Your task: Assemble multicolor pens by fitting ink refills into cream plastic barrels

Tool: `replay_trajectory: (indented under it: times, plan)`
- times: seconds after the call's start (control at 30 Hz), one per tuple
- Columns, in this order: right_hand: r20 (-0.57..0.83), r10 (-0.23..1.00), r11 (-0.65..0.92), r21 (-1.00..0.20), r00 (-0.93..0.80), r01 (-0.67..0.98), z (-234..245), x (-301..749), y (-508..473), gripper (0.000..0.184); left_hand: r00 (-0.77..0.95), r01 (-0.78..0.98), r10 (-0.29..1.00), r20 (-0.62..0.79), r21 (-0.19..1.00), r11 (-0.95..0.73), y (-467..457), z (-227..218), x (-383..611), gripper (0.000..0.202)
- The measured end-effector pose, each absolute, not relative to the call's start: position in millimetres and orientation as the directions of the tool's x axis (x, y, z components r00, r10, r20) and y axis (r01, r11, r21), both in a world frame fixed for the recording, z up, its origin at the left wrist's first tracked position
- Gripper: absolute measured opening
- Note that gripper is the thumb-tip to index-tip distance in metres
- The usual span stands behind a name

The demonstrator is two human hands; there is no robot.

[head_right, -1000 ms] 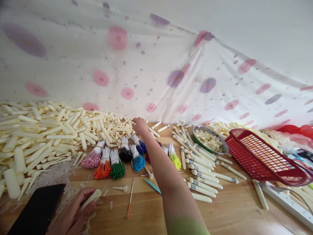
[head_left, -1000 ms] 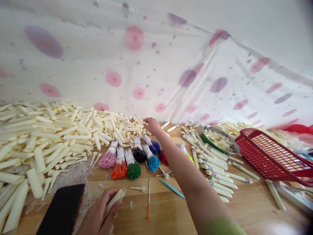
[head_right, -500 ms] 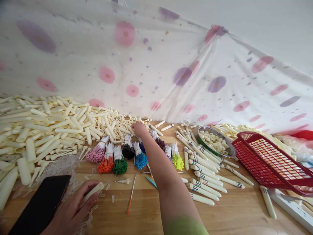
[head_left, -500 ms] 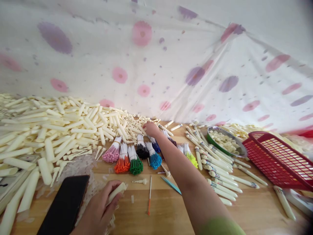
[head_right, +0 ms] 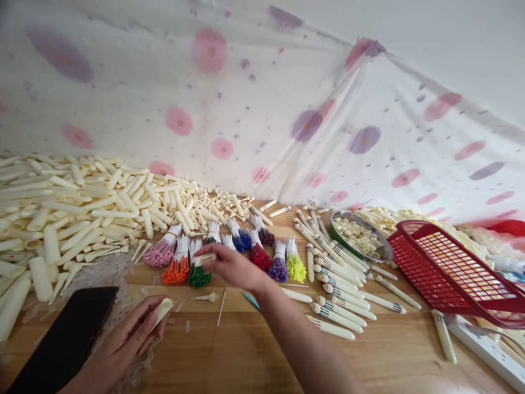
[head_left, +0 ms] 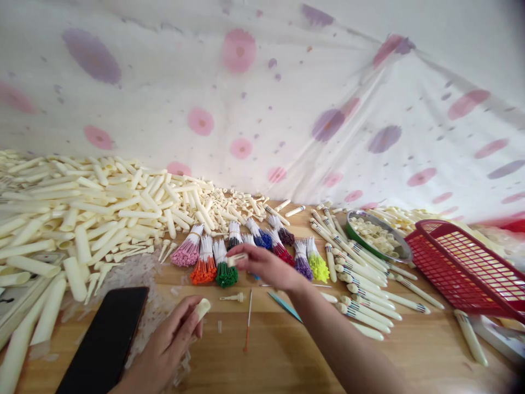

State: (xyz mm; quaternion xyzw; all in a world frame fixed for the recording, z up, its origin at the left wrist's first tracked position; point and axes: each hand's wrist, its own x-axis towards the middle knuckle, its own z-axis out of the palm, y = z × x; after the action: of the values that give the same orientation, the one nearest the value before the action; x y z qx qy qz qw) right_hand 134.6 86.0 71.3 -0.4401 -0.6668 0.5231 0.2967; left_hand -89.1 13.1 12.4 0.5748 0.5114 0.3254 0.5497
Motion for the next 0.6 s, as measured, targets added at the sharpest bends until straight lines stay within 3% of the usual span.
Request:
replay_trajectory:
  times: [0.1,0.23,0.43,0.6]
  plan:
    - [-0.028,0.911,0.004,-0.997,-0.412,0.078,60,119,38,0.022,0.366,0.161,0.865,-0.344,0.939,0.305,13,14,-86,0.046]
    - [0.045,0.943,0.144,-0.949,-0.330,0.282,55,116,9,0.015,0.508,0.145,0.779,-0.368,0.928,0.344,15,24,-83,0.048]
    - [0.216,0.873,0.404,-0.821,-0.437,0.402,55,128,5,0.012,0.578,0.210,0.753,-0.316,0.949,0.237,14,27,-84,0.037]
    - [0.132,0.793,0.471,-0.752,-0.595,0.461,63,133,5,0.021,0.607,0.349,0.741,-0.287,0.934,0.076,13,30,-85,0.032]
